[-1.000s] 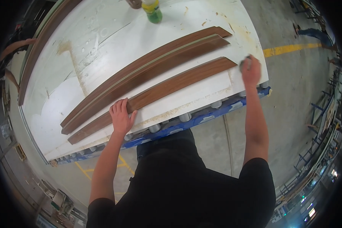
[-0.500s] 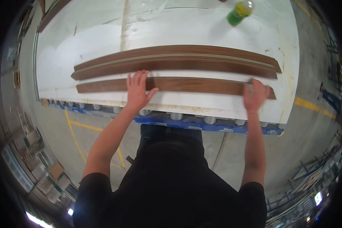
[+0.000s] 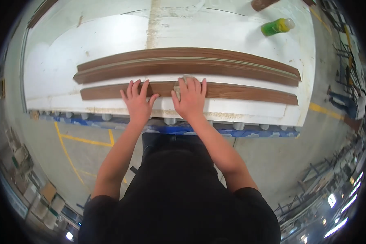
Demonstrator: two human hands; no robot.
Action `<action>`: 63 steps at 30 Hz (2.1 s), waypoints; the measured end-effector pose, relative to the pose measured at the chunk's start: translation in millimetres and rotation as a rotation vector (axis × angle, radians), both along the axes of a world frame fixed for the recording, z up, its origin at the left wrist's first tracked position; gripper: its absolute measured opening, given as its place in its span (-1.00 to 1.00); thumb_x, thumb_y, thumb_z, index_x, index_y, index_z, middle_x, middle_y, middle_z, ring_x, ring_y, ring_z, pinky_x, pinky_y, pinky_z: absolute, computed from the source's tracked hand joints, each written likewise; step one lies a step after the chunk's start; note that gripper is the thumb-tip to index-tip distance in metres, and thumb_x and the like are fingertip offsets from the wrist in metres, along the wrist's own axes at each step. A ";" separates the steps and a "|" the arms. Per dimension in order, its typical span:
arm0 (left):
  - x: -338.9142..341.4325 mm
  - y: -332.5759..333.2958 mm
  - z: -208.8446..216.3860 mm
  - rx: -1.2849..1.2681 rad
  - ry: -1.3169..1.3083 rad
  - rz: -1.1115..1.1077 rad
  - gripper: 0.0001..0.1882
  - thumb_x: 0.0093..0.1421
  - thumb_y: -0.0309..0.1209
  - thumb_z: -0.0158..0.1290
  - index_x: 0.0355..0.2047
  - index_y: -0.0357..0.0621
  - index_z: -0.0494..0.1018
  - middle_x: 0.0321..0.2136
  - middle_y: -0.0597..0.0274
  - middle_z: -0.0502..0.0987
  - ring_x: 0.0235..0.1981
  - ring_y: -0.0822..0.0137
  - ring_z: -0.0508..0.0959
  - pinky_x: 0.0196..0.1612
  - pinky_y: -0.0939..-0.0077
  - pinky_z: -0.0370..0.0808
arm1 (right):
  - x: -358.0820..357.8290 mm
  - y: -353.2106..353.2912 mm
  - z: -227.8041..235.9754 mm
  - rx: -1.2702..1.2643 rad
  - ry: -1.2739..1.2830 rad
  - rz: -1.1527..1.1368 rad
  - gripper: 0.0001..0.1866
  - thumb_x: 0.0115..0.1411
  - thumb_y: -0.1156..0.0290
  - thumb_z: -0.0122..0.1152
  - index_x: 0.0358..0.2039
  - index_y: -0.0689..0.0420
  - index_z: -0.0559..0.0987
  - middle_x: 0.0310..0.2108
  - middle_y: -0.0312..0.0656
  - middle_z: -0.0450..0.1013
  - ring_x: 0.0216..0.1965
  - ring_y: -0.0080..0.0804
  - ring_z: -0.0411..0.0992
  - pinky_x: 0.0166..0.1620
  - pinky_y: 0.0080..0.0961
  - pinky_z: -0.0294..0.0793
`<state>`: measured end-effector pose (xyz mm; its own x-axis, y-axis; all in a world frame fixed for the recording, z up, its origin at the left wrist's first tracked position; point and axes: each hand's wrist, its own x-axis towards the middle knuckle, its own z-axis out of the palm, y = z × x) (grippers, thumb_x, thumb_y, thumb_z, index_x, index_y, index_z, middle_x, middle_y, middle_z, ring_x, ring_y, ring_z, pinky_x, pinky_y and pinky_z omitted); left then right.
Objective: Applying a liquid finish and wiping wooden slats on a large workbench in a factory production area.
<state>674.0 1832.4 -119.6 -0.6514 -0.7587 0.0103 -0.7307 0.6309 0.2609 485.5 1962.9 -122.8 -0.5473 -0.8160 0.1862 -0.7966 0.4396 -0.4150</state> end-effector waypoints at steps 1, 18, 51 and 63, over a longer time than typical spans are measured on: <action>4.7 -2.8 -0.2 0.001 -0.004 -0.004 -0.33 0.16 0.04 0.32 0.24 0.12 0.47 0.22 0.12 0.36 0.37 -0.10 0.24 0.36 -0.59 -0.03 | 2.5 -2.3 -3.9 -0.036 -0.002 0.023 -0.61 0.12 0.14 0.37 -0.06 -0.02 0.58 0.01 -0.22 0.48 0.10 -0.15 0.41 0.32 0.22 0.13; 24.7 -18.5 -22.4 -0.025 -0.060 -0.065 -0.22 0.10 -0.03 0.36 0.30 0.07 0.38 0.27 0.10 0.28 0.40 -0.09 0.18 0.45 -0.50 -0.19 | -74.3 24.6 -8.9 0.007 0.012 -0.023 -0.72 0.05 0.18 0.44 -0.25 -0.04 0.63 -0.17 -0.24 0.53 -0.08 -0.15 0.45 0.13 -0.01 0.28; 2.6 -11.9 -22.5 0.033 -0.064 -0.111 -0.22 0.04 -0.07 0.41 0.24 0.00 0.41 0.25 0.04 0.26 0.38 -0.15 0.14 0.41 -0.46 -0.09 | -326.6 267.5 -27.4 -0.016 0.320 -0.374 -0.68 0.43 0.30 0.10 -0.04 0.27 0.66 0.06 0.07 0.58 0.10 0.07 0.50 0.20 -0.11 0.43; 21.7 -19.6 -4.6 0.129 0.106 -0.102 -0.23 0.14 -0.16 0.31 0.35 0.06 0.33 0.30 0.03 0.24 0.40 -0.18 0.14 0.39 -0.65 -0.22 | 68.8 -62.9 16.3 0.010 -0.204 0.149 -0.23 0.08 0.28 0.31 0.31 0.22 0.34 0.29 0.09 0.33 0.34 0.14 0.25 0.45 0.20 0.00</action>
<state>695.7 1812.8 -124.2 -0.7257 -0.6879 -0.0096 -0.6284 0.6570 0.4165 554.3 1900.0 -106.5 -0.4459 -0.8919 0.0753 -0.7532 0.3284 -0.5699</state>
